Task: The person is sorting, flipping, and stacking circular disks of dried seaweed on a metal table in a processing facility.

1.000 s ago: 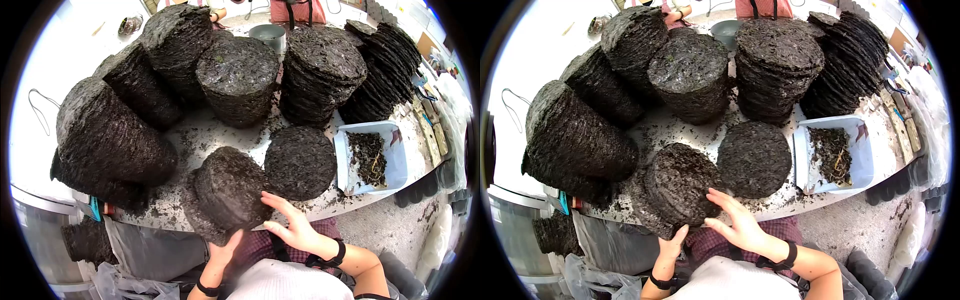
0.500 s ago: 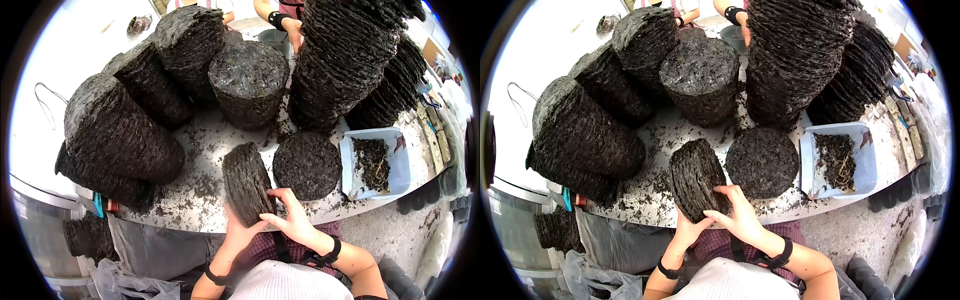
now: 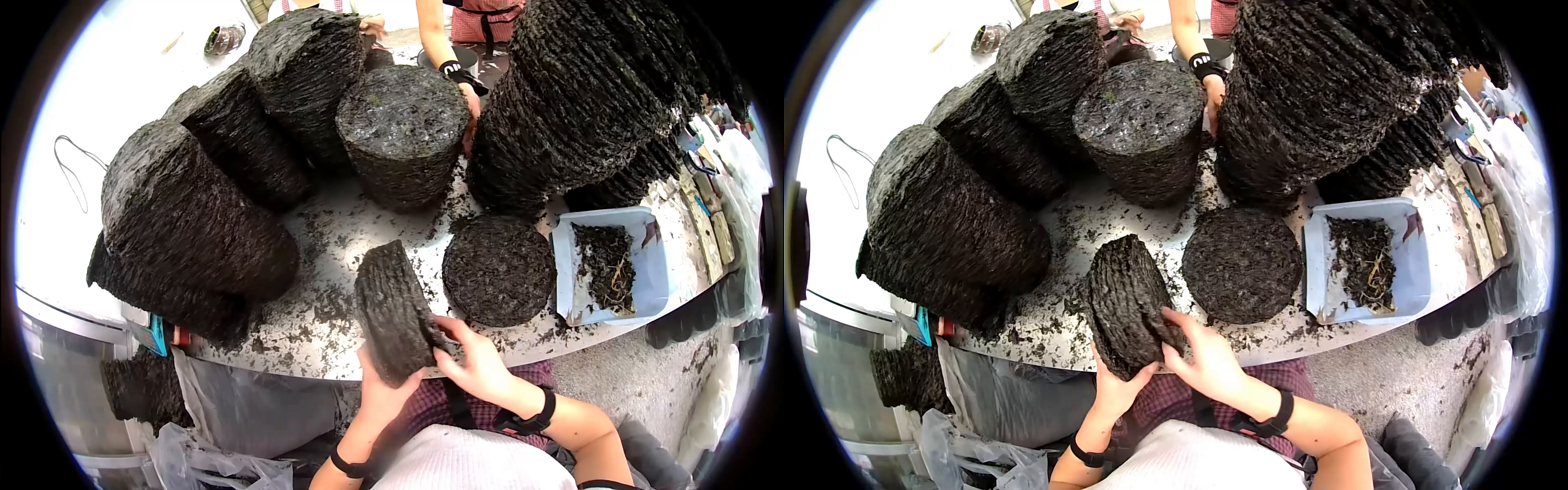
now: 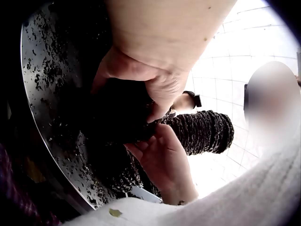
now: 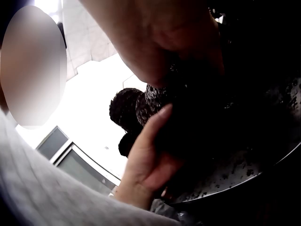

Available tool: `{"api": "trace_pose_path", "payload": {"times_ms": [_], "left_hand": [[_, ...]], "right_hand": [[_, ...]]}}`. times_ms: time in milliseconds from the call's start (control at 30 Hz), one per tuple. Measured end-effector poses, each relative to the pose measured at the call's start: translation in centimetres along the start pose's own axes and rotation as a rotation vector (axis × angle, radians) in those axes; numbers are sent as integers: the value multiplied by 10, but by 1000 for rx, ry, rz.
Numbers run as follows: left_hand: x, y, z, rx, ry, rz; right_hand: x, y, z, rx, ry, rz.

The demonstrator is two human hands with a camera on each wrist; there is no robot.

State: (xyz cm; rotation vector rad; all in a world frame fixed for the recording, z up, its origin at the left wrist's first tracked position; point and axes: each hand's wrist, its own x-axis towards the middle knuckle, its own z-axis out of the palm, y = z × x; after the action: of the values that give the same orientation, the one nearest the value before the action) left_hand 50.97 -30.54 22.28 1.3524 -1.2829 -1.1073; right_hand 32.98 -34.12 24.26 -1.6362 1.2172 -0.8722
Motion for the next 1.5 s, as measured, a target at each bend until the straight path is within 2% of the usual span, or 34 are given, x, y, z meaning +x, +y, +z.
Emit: {"api": "trace_pose_path", "payload": {"times_ms": [67, 100, 167, 200, 233, 300, 367, 400, 433, 500, 533, 567, 633, 667, 733, 767, 833, 900, 967, 1067, 1167, 1300, 1400, 1500], "left_hand": [[-2, 2, 6, -45, -31, 45], [-6, 3, 9, -169, 12, 12], [-8, -4, 7, -143, 140, -110], [-8, -3, 7, 15, 207, 14], [-14, -17, 2, 49, 238, 58], [-25, -37, -12, -54, 273, -26], [-32, -38, -30, -251, 247, -92], [-34, -34, -32, -354, 278, -44], [-35, -31, -37, -454, 253, -35], [-41, -39, -47, -626, 298, -110], [-41, -31, -46, -660, 297, -132], [-39, -17, -42, -694, 292, -154], [-33, -12, -31, -689, 289, -183], [-32, -15, -26, -642, 299, -199], [-32, -14, -19, -565, 288, -267], [-29, -5, -10, -543, 289, -261], [-28, -1, -2, -418, 180, -226], [-29, -5, -1, -353, 144, -224], [-28, -20, -14, -319, 51, -273], [-32, -29, -17, -317, 152, -225], [-34, -28, -13, -555, 274, -238], [-42, -35, -21, -570, 266, -216], [-33, -16, -11, -498, 241, -182], [-31, -19, -6, -491, 187, -274]], "right_hand": [[-3, -5, 3, -177, -12, -73], [-5, -3, 7, -208, -15, -111], [-6, 0, 10, -217, -12, -215], [-8, 1, 12, -196, -21, -200], [-9, 2, 12, -175, -29, -186], [-9, -9, -2, -106, -25, -58], [-12, -12, -18, -28, 248, -4], [-11, -4, -29, -139, 440, -103], [-12, 2, -43, -129, 524, -8], [-8, 24, -73, 141, 632, 153], [-4, 28, -92, 203, 554, 174], [5, 50, -90, -121, 746, 16], [-4, 51, -92, -474, 726, -22], [-5, 39, -83, -331, 599, -68], [-11, 12, -54, -235, 312, -198], [-12, 1, -39, -283, 152, -292], [-11, -13, -10, -314, -25, -307], [-10, -1, 10, -170, -64, -245], [-5, -4, 10, -139, -96, -269], [0, 0, 3, -33, -186, -273], [8, -9, -19, -170, -99, -370], [72, -3, -83, -478, 166, -286], [113, 14, -104, -815, 106, -258], [141, 39, -95, -1043, 31, -279]]}}
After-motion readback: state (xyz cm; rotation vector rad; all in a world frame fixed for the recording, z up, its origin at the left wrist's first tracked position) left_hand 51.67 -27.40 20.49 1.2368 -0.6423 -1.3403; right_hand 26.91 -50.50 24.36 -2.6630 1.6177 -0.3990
